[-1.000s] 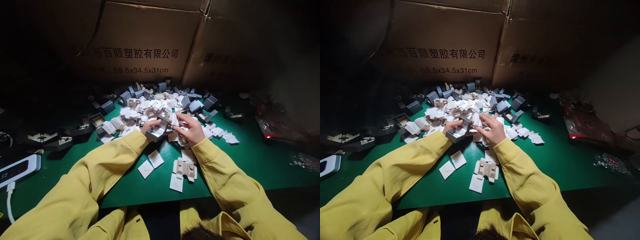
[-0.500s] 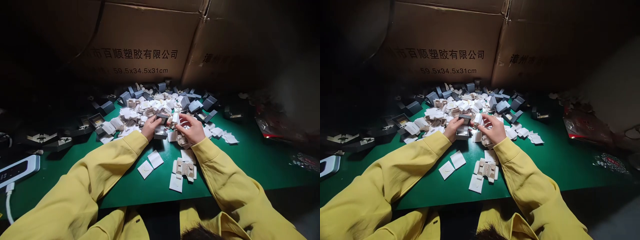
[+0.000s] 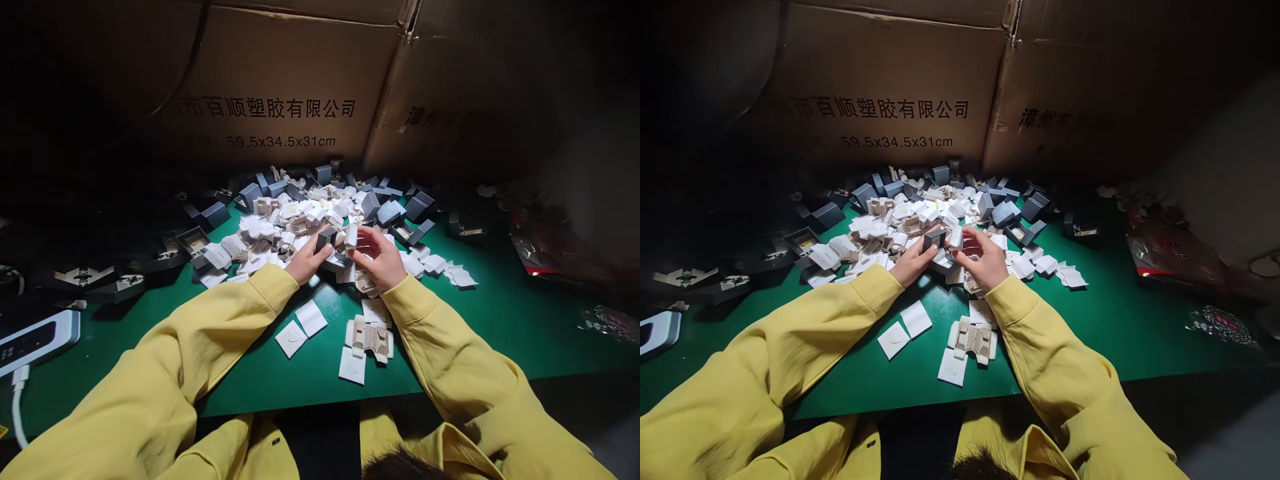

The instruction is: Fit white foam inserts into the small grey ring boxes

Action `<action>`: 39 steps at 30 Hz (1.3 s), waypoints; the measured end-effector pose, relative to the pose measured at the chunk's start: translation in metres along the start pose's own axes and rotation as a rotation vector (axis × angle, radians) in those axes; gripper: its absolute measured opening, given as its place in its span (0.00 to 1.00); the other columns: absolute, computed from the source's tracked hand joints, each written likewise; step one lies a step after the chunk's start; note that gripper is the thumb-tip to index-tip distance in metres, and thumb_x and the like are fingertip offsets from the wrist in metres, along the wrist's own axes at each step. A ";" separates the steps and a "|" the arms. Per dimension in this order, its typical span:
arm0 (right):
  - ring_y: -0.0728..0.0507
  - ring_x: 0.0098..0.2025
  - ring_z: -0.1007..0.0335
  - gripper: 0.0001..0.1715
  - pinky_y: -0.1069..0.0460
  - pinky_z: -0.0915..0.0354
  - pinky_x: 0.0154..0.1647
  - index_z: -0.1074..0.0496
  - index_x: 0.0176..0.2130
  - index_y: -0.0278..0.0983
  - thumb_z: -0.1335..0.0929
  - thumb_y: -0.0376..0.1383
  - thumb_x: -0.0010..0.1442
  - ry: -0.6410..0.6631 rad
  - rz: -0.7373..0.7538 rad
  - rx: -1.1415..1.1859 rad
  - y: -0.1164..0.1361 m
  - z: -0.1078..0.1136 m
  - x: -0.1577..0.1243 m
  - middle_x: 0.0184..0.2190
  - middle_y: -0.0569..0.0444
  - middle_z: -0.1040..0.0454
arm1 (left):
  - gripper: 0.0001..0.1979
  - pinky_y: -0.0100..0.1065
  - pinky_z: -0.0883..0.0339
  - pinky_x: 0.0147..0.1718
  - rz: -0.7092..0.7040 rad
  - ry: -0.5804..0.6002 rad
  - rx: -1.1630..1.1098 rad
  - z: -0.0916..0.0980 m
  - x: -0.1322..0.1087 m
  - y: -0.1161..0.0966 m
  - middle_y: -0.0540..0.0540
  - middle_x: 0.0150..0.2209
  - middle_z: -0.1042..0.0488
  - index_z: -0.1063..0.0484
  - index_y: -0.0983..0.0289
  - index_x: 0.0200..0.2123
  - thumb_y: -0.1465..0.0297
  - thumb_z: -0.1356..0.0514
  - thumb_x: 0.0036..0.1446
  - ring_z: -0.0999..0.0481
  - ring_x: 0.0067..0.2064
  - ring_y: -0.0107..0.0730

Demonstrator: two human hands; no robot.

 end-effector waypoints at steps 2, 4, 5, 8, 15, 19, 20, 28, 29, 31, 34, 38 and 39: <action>0.45 0.42 0.29 0.27 0.47 0.31 0.45 0.37 0.49 0.39 0.31 0.46 0.52 0.006 0.021 -0.017 0.000 -0.002 -0.001 0.44 0.49 0.29 | 0.30 0.38 0.55 0.60 -0.076 -0.017 0.128 0.001 -0.002 -0.006 0.58 0.57 0.37 0.36 0.64 0.53 0.62 0.36 0.46 0.45 0.62 0.43; 0.44 0.43 0.29 0.27 0.47 0.32 0.47 0.37 0.49 0.39 0.32 0.46 0.52 0.049 0.034 -0.033 0.000 -0.007 -0.002 0.44 0.49 0.29 | 0.31 0.37 0.54 0.60 -0.137 -0.022 0.206 0.000 -0.003 -0.012 0.59 0.57 0.38 0.36 0.65 0.53 0.62 0.36 0.46 0.44 0.61 0.42; 0.44 0.44 0.29 0.26 0.47 0.32 0.48 0.37 0.49 0.39 0.32 0.45 0.53 0.073 0.036 -0.044 0.000 -0.010 -0.003 0.45 0.49 0.29 | 0.31 0.37 0.53 0.59 -0.159 -0.015 0.231 -0.001 -0.004 -0.014 0.59 0.57 0.38 0.36 0.65 0.54 0.62 0.36 0.46 0.43 0.61 0.42; 0.43 0.46 0.30 0.24 0.47 0.33 0.49 0.36 0.49 0.39 0.33 0.44 0.53 0.118 0.032 -0.072 -0.001 -0.016 -0.006 0.45 0.50 0.28 | 0.31 0.36 0.52 0.59 -0.232 -0.003 0.318 -0.004 -0.006 -0.020 0.59 0.56 0.37 0.36 0.64 0.54 0.62 0.36 0.47 0.41 0.59 0.41; 0.44 0.42 0.28 0.23 0.47 0.31 0.45 0.35 0.47 0.39 0.32 0.41 0.52 0.162 0.026 -0.109 0.002 -0.015 -0.006 0.41 0.50 0.26 | 0.32 0.37 0.45 0.55 -0.294 -0.036 0.415 -0.005 -0.009 -0.023 0.61 0.54 0.37 0.38 0.63 0.55 0.60 0.37 0.47 0.37 0.55 0.43; 0.44 0.37 0.28 0.22 0.47 0.29 0.40 0.33 0.45 0.39 0.31 0.41 0.50 0.155 -0.016 -0.166 0.002 -0.014 -0.005 0.37 0.52 0.25 | 0.33 0.36 0.40 0.49 -0.270 -0.054 0.446 -0.003 -0.010 -0.022 0.60 0.53 0.36 0.38 0.61 0.55 0.60 0.35 0.44 0.34 0.51 0.41; 0.45 0.35 0.28 0.22 0.47 0.29 0.39 0.33 0.45 0.39 0.31 0.41 0.49 0.142 -0.030 -0.178 0.002 -0.014 -0.005 0.36 0.52 0.25 | 0.33 0.35 0.38 0.48 -0.259 -0.045 0.439 -0.004 -0.010 -0.022 0.60 0.52 0.36 0.38 0.61 0.55 0.60 0.35 0.44 0.34 0.50 0.41; 0.46 0.33 0.28 0.18 0.50 0.30 0.33 0.31 0.37 0.37 0.30 0.44 0.47 0.151 -0.054 -0.213 0.006 -0.014 -0.005 0.32 0.52 0.25 | 0.32 0.33 0.37 0.45 -0.289 -0.049 0.494 -0.005 -0.013 -0.024 0.59 0.49 0.36 0.36 0.60 0.53 0.59 0.35 0.44 0.35 0.50 0.41; 0.46 0.32 0.29 0.17 0.51 0.31 0.33 0.30 0.36 0.37 0.30 0.45 0.48 0.167 -0.046 -0.227 0.005 -0.015 -0.005 0.32 0.52 0.25 | 0.32 0.33 0.37 0.45 -0.290 -0.053 0.503 -0.004 -0.013 -0.024 0.59 0.49 0.35 0.36 0.60 0.53 0.59 0.36 0.44 0.34 0.50 0.41; 0.46 0.31 0.29 0.16 0.51 0.31 0.32 0.29 0.36 0.37 0.31 0.45 0.49 0.191 -0.023 -0.262 0.003 -0.015 -0.005 0.32 0.52 0.25 | 0.31 0.32 0.36 0.43 -0.288 -0.060 0.512 -0.003 -0.013 -0.024 0.59 0.49 0.35 0.36 0.60 0.53 0.59 0.36 0.45 0.34 0.49 0.40; 0.45 0.33 0.29 0.16 0.50 0.32 0.34 0.28 0.38 0.36 0.32 0.44 0.53 0.231 0.058 -0.342 0.001 -0.016 -0.005 0.34 0.51 0.25 | 0.30 0.32 0.37 0.43 -0.274 -0.091 0.487 0.000 -0.011 -0.022 0.59 0.49 0.34 0.35 0.61 0.52 0.58 0.36 0.44 0.32 0.47 0.40; 0.43 0.41 0.30 0.14 0.47 0.34 0.43 0.27 0.39 0.38 0.35 0.43 0.58 0.273 0.248 -0.466 0.003 -0.021 -0.007 0.38 0.49 0.25 | 0.29 0.34 0.36 0.43 -0.247 -0.123 0.431 0.004 -0.008 -0.016 0.59 0.49 0.35 0.33 0.62 0.49 0.57 0.36 0.44 0.30 0.46 0.38; 0.42 0.41 0.30 0.14 0.47 0.34 0.43 0.27 0.40 0.38 0.36 0.42 0.59 0.276 0.287 -0.501 0.004 -0.022 -0.008 0.39 0.49 0.25 | 0.29 0.35 0.36 0.44 -0.246 -0.120 0.428 0.005 -0.007 -0.015 0.60 0.49 0.35 0.33 0.62 0.50 0.57 0.36 0.44 0.30 0.46 0.39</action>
Point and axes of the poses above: each hand's wrist, its own x-axis towards the middle knuckle, its own z-axis out of the back of the hand, y = z × x, the point moved 5 cm from there along x, towards the middle knuckle
